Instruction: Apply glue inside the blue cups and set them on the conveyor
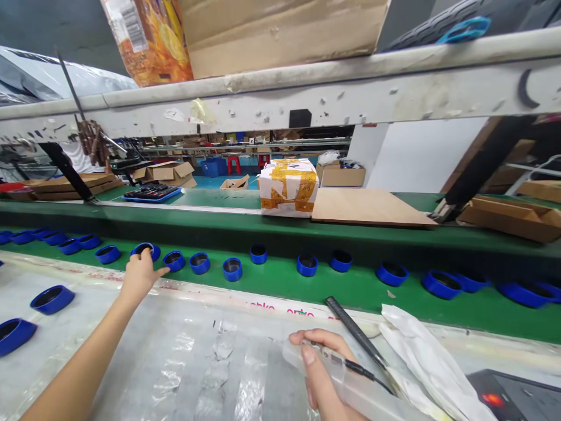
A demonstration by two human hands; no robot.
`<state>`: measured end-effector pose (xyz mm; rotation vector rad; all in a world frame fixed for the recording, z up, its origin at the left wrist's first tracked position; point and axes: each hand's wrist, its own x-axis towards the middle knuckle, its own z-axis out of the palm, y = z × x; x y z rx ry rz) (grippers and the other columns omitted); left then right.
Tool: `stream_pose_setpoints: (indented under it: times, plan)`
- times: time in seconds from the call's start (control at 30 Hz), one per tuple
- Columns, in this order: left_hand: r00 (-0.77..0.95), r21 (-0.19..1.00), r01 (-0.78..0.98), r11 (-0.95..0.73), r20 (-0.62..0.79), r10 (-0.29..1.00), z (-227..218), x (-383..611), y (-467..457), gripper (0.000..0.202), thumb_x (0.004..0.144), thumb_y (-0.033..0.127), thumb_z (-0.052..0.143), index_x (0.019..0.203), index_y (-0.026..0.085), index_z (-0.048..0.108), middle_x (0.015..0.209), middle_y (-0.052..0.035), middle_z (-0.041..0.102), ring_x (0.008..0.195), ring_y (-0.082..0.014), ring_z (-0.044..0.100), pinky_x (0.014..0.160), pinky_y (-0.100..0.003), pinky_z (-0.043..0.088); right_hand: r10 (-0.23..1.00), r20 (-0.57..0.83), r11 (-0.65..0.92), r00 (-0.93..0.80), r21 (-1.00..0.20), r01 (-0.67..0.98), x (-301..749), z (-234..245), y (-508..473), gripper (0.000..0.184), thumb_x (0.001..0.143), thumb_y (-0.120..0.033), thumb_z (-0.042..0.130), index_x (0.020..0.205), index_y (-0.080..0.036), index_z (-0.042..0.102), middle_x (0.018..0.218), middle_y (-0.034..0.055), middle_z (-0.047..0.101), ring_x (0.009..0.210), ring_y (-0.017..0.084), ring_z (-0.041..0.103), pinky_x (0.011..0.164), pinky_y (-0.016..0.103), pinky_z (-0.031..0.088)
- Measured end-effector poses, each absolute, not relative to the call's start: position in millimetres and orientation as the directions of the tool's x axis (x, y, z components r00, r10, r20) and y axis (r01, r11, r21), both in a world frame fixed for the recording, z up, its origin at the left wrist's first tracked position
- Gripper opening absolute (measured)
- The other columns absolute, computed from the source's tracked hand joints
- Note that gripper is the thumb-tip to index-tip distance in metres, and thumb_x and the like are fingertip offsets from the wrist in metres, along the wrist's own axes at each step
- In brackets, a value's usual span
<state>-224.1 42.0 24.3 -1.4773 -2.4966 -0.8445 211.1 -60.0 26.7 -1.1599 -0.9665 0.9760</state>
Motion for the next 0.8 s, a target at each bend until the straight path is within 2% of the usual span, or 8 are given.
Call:
stream_pose_setpoints:
  times: [0.1,0.23,0.3,0.37,0.43,0.57,0.67,0.8]
  plan:
    - [-0.443,0.348,0.887,0.304,0.454,0.773,28.4,-186.3,26.2,0.031,0.092,0.036,0.057,0.106,0.01,0.068,0.106,-0.0214,0.061,0.114,-0.0445,0.054,0.101,-0.063,0.041,0.963,0.076,0.109,0.257,-0.987,-0.117,208.9,27.1,-61.7,0.041,0.078,-0.058,0.079,0.092,-0.022,0.069,0.091,0.0101,0.079,0.039,0.008,0.044,0.038,0.025,0.035]
    - [-0.183,0.331,0.943,0.019,0.471,0.863,20.6,-107.9,14.2,0.012,0.085,0.033,0.074,0.083,0.022,0.07,0.122,-0.0114,0.058,0.123,-0.0344,0.052,0.106,-0.049,0.045,0.964,0.097,0.126,0.247,-0.987,-0.103,208.6,24.0,-62.0,0.033,0.083,-0.052,0.077,0.094,-0.023,0.068,0.09,0.0081,0.078,0.041,0.008,0.045,0.039,0.025,0.035]
    - [0.079,0.45,0.831,-0.328,0.489,0.869,9.8,-66.1,5.4,0.011,0.085,0.02,0.072,0.077,0.019,0.064,0.132,-0.0113,0.05,0.12,-0.0272,0.057,0.105,-0.041,0.048,0.959,0.122,0.154,0.255,-0.982,-0.113,209.1,22.3,-61.8,0.03,0.084,-0.049,0.076,0.095,-0.023,0.067,0.091,0.0071,0.077,0.042,0.008,0.045,0.039,0.024,0.035]
    - [0.214,0.597,0.656,-0.463,0.441,0.872,-3.2,-31.9,-7.4,0.015,0.078,0.012,0.073,0.08,0.019,0.059,0.132,-0.0107,0.049,0.113,-0.0229,0.063,0.099,-0.034,0.052,0.956,0.142,0.18,0.257,-0.975,-0.131,209.1,21.2,-61.6,0.028,0.085,-0.048,0.075,0.095,-0.023,0.066,0.092,0.0065,0.077,0.042,0.008,0.045,0.038,0.024,0.035]
    - [0.293,0.713,0.518,-0.473,0.371,0.881,-15.5,-10.1,-21.0,0.031,0.071,0.008,0.076,0.094,0.021,0.059,0.125,-0.0092,0.056,0.114,-0.0237,0.064,0.097,-0.033,0.053,0.959,0.154,0.192,0.24,-0.971,-0.144,208.0,20.4,-61.4,0.026,0.086,-0.047,0.074,0.094,-0.024,0.065,0.09,0.0054,0.077,0.041,0.008,0.044,0.038,0.024,0.034]
    - [0.357,0.878,0.365,-0.311,0.176,0.917,-28.6,1.6,-36.7,0.063,0.068,0.01,0.077,0.123,0.026,0.051,0.117,-0.0046,0.068,0.106,-0.0233,0.07,0.092,-0.034,0.055,0.96,0.211,0.228,0.184,-0.97,-0.079,202.5,18.2,-60.2,0.02,0.089,-0.043,0.072,0.094,-0.024,0.065,0.087,0.0035,0.077,0.038,0.007,0.04,0.037,0.023,0.03]
    - [0.377,0.908,0.333,-0.254,0.119,0.918,-27.5,-0.8,-37.9,0.065,0.07,0.01,0.073,0.127,0.027,0.049,0.126,-0.005,0.068,0.114,-0.0237,0.069,0.094,-0.033,0.054,0.942,0.304,0.305,0.144,-0.952,0.009,198.3,15.6,-58.9,0.012,0.091,-0.035,0.07,0.093,-0.025,0.065,0.088,0.0029,0.078,0.043,0.009,0.052,0.042,0.023,0.041]
    - [0.394,0.896,0.36,-0.26,0.107,0.913,-22.9,-2.0,-38.0,0.064,0.068,0.007,0.069,0.126,0.028,0.052,0.124,-0.0028,0.069,0.108,-0.0229,0.07,0.09,-0.032,0.054,0.915,0.397,0.393,0.07,-0.918,0.06,195.3,12.3,-57.1,0.006,0.092,-0.028,0.069,0.095,-0.024,0.065,0.09,0.0051,0.08,0.076,0.02,0.076,0.067,0.03,0.06]
